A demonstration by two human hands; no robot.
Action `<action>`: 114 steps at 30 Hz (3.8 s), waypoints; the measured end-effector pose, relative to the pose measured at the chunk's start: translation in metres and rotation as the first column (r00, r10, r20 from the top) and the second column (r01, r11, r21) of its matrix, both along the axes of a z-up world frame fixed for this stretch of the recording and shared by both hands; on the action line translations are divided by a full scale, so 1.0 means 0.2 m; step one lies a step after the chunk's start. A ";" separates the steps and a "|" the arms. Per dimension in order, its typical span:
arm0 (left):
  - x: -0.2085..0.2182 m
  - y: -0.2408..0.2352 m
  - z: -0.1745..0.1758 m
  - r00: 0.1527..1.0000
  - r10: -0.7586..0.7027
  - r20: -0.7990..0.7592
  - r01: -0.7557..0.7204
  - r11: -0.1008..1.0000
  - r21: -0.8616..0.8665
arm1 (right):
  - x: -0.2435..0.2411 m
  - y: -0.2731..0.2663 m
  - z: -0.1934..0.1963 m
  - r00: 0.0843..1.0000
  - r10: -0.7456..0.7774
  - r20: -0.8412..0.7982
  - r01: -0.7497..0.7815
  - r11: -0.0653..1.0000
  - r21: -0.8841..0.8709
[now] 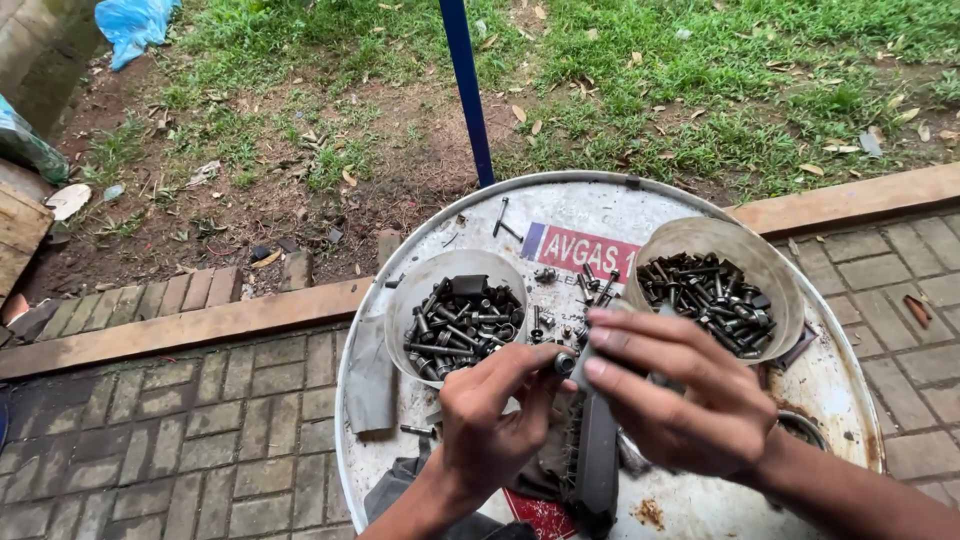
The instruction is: The person files the head of a metal screw using a metal file held in the right hand. They repeatedly rub the screw head against the file, then place the screw into a container on the right. The person repeats this process with another screw from a container on the left.
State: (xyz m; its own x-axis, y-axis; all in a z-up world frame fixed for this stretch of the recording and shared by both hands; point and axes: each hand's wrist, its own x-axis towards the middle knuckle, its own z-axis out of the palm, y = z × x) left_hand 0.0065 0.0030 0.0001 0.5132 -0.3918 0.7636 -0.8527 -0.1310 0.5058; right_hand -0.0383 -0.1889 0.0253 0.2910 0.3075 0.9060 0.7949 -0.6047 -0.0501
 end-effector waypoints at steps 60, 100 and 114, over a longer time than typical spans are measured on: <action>0.11 -0.06 -0.11 0.879 0.357 0.316 -0.458 0.819 0.346 | 0.11 -0.24 0.10 0.989 -0.147 0.012 0.138 0.952 0.273; 0.48 -0.69 0.01 0.953 -0.187 0.238 -0.059 0.657 0.751 | -0.23 -0.38 -0.20 0.915 -0.247 -0.320 0.302 0.944 0.134; 0.47 -1.08 -0.26 0.928 0.080 0.365 -0.371 0.320 0.872 | -0.23 -0.41 -0.20 0.930 -0.167 -0.327 0.239 0.952 0.193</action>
State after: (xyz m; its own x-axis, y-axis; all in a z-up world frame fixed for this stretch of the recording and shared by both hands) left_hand 0.1014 -0.2124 -0.0514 0.5857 -0.8050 0.0948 -0.7659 -0.5879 -0.2605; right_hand -0.0851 -0.2706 -0.0157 0.5973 0.0105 0.8020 0.5805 -0.6956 -0.4232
